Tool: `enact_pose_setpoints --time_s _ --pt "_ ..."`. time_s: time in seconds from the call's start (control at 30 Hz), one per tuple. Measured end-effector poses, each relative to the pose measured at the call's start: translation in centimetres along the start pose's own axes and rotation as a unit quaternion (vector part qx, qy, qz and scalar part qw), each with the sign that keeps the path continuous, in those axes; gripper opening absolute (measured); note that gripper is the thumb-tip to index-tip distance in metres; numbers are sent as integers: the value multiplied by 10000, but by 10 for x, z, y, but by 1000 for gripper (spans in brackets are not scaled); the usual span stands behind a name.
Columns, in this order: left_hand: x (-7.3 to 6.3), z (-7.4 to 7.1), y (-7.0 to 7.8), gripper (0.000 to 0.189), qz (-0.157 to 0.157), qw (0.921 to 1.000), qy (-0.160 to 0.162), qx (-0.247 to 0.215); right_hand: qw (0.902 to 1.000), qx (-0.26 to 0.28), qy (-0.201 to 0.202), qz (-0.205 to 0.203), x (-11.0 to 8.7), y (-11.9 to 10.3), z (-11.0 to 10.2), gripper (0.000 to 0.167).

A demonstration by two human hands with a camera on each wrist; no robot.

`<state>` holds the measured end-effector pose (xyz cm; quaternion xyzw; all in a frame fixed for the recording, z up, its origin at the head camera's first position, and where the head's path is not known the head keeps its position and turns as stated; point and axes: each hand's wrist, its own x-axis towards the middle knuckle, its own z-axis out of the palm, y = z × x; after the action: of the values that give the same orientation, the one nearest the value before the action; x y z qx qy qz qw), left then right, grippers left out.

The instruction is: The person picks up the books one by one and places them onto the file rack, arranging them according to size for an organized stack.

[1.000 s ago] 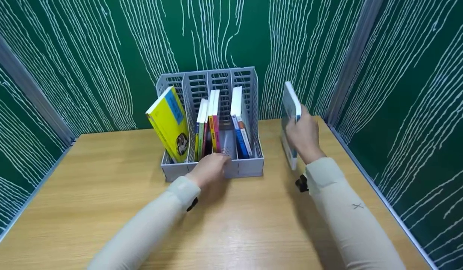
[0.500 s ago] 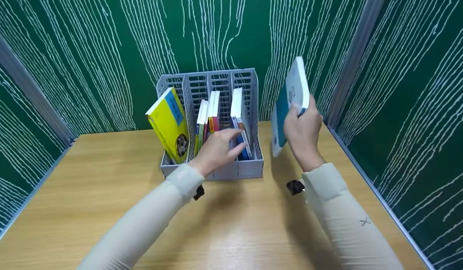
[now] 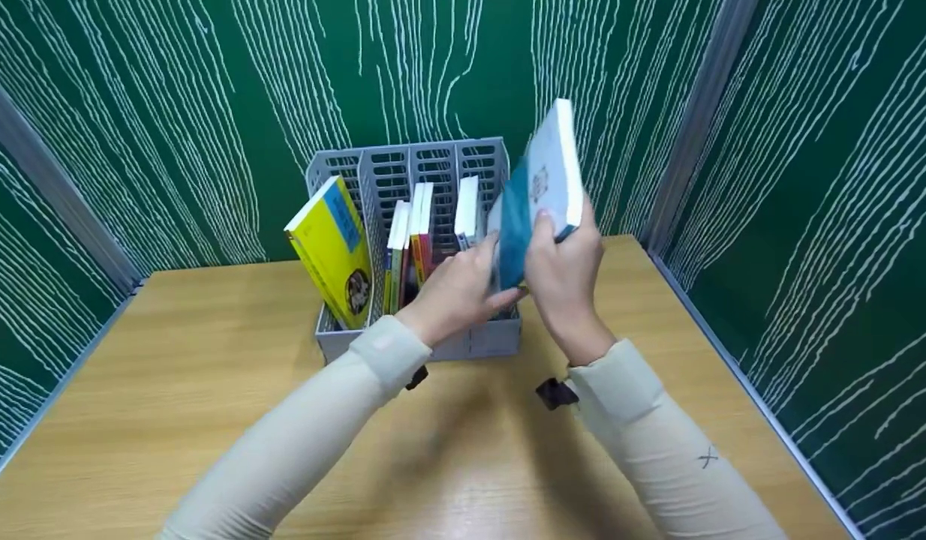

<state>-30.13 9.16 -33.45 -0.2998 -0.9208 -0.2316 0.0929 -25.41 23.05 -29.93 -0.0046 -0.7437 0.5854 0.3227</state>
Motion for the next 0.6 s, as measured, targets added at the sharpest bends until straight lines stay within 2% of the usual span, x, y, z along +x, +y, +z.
enact_pose_setpoints --time_s 0.13,0.2,0.3,0.43,0.53,0.6 --pt "3 3 9 95 -268 9995 31 173 9981 -46 -381 -485 -11 -3 7 52" --pt "4 5 11 96 -325 9993 180 91 9950 -122 -662 -740 -14 -4 10 53" --pt "3 9 12 94 -273 9981 528 -185 9885 -184 -1031 -1089 -14 -6 12 55" --pt "4 14 9 88 -261 9930 1070 -429 9797 -114 -1490 -1335 -8 -7 9 60" --pt "5 17 5 81 -310 9864 1436 -738 9749 37 -1736 -1393 -4 -2 3 61" --pt "5 20 2 70 -369 9794 1590 -1191 9747 66 -1713 -1431 -2 4 -1 57"
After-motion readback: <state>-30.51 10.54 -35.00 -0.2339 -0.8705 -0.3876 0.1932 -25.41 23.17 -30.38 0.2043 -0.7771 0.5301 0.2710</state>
